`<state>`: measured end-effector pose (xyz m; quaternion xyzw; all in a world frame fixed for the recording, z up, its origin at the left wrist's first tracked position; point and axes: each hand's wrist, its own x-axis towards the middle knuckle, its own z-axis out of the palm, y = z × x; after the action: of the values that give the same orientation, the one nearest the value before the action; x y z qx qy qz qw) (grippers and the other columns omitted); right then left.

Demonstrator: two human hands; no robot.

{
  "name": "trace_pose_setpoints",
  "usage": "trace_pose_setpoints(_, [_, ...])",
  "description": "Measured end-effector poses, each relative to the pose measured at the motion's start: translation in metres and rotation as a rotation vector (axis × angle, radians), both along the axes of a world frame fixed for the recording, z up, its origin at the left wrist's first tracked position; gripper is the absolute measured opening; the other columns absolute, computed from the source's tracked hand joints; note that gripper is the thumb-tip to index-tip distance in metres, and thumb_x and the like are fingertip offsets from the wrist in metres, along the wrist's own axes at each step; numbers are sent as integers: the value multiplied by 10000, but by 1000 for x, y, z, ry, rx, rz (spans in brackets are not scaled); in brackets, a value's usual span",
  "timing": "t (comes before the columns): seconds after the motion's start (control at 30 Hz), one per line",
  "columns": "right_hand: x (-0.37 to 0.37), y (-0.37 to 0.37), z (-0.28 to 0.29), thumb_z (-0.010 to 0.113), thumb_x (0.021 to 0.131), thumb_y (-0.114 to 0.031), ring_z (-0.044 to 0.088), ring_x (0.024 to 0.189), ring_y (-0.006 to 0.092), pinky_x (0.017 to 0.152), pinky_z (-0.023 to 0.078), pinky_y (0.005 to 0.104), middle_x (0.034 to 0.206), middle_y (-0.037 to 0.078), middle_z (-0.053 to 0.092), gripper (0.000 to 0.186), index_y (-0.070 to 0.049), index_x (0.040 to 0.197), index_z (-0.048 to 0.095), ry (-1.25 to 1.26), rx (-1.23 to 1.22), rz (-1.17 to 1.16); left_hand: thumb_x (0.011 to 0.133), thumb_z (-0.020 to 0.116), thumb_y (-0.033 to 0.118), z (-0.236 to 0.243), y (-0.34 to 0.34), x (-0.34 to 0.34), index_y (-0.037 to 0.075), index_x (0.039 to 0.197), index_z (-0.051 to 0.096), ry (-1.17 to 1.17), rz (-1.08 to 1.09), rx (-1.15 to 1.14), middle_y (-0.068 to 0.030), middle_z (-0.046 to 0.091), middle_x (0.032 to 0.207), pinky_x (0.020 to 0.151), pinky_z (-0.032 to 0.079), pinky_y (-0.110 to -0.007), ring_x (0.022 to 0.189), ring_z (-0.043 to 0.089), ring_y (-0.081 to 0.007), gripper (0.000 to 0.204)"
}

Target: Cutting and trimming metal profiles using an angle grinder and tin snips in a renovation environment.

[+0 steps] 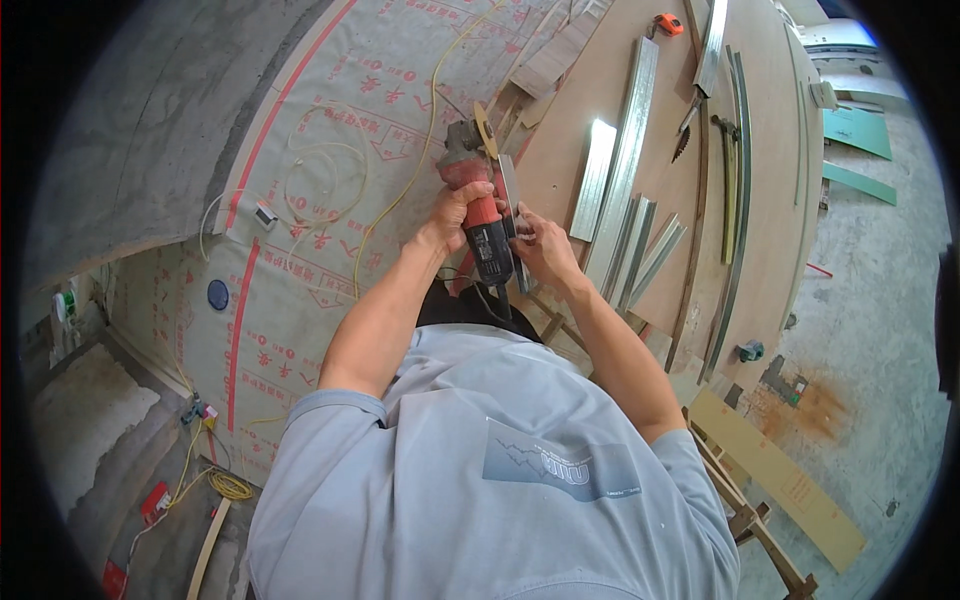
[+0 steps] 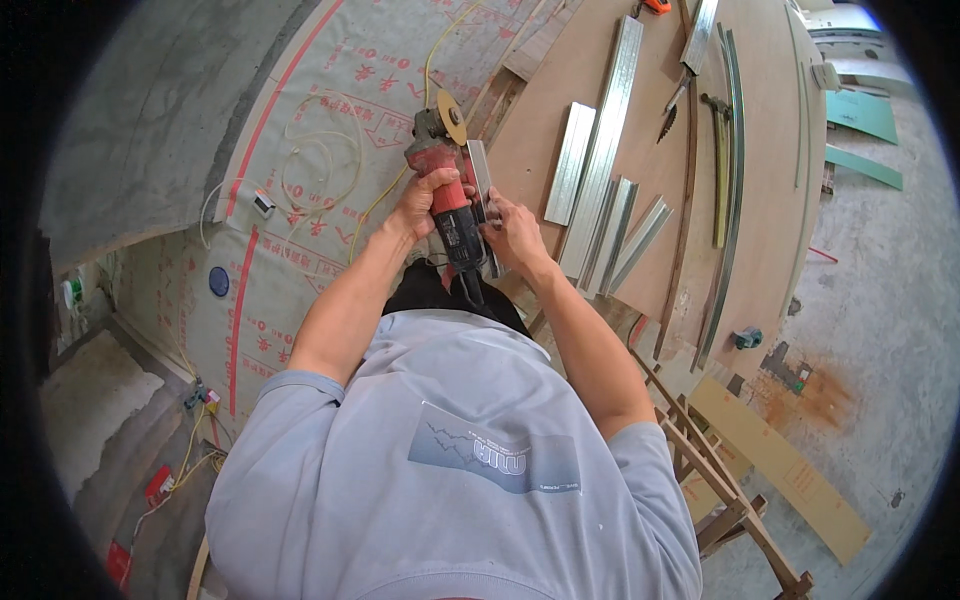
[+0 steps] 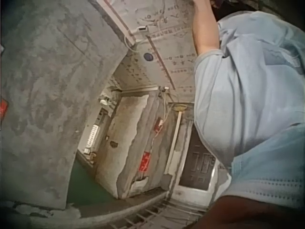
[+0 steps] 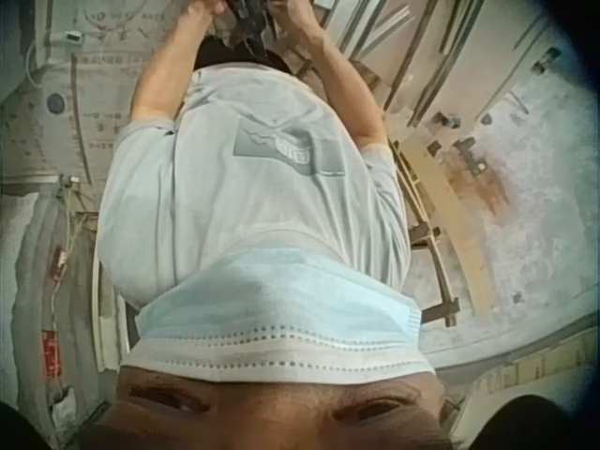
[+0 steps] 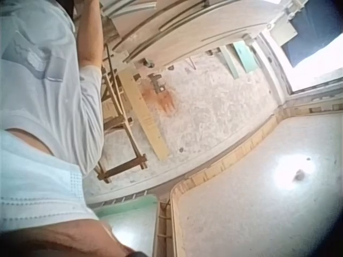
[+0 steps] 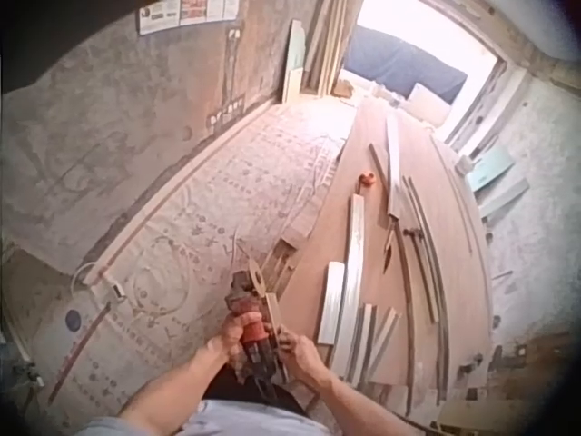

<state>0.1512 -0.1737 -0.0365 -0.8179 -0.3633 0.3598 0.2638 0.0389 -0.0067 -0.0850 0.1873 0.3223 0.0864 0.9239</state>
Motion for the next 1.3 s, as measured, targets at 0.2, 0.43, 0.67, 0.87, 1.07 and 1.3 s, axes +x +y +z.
trace_pose_setpoints(0.2, [-2,1,4,717,857,-79,728,959,280,884,555,349,1120,202,731,681,-19,1487,466,7,-25,-28,799,807,189,-2,1,0,39,1089,597,-6,-38,26,-112,695,915,768,631,-437,817,725,-253,388])
trace_pose_setpoints(0.43, [2,3,11,721,860,-88,726,967,268,880,549,342,1089,187,738,680,-37,1490,469,57,-50,-17,794,809,203,-2,0,1,33,1091,584,-4,-27,9,-135,702,914,766,639,-445,815,732,-264,410])
trace_pose_setpoints(0.67, [0,1,4,728,856,-94,725,944,256,870,549,342,1073,180,741,680,-46,1487,478,85,-34,-67,784,814,205,-6,1,1,29,1092,586,1,-34,18,-137,703,914,757,641,-446,820,738,-268,422])
trace_pose_setpoints(0.87, [0,-1,-3,735,857,-100,722,925,247,859,550,338,1066,176,741,680,-55,1486,482,44,-28,-58,795,801,177,-5,1,1,24,1108,602,1,-43,32,-118,697,915,737,637,-445,807,730,-256,402])
trace_pose_setpoints(1.07, [-1,0,0,721,825,-80,723,957,317,864,555,374,1086,193,732,654,-43,1446,522,79,-16,-124,801,794,254,-8,2,3,18,1161,572,3,-71,94,-178,725,942,817,623,-444,865,738,-302,485])
trace_pose_setpoints(1.3, [0,5,11,724,823,-103,723,962,324,851,553,383,1075,216,724,623,-37,1418,550,119,-46,-120,816,787,226,-6,2,3,24,1119,597,22,-66,75,-155,723,943,784,637,-442,835,738,-269,411])
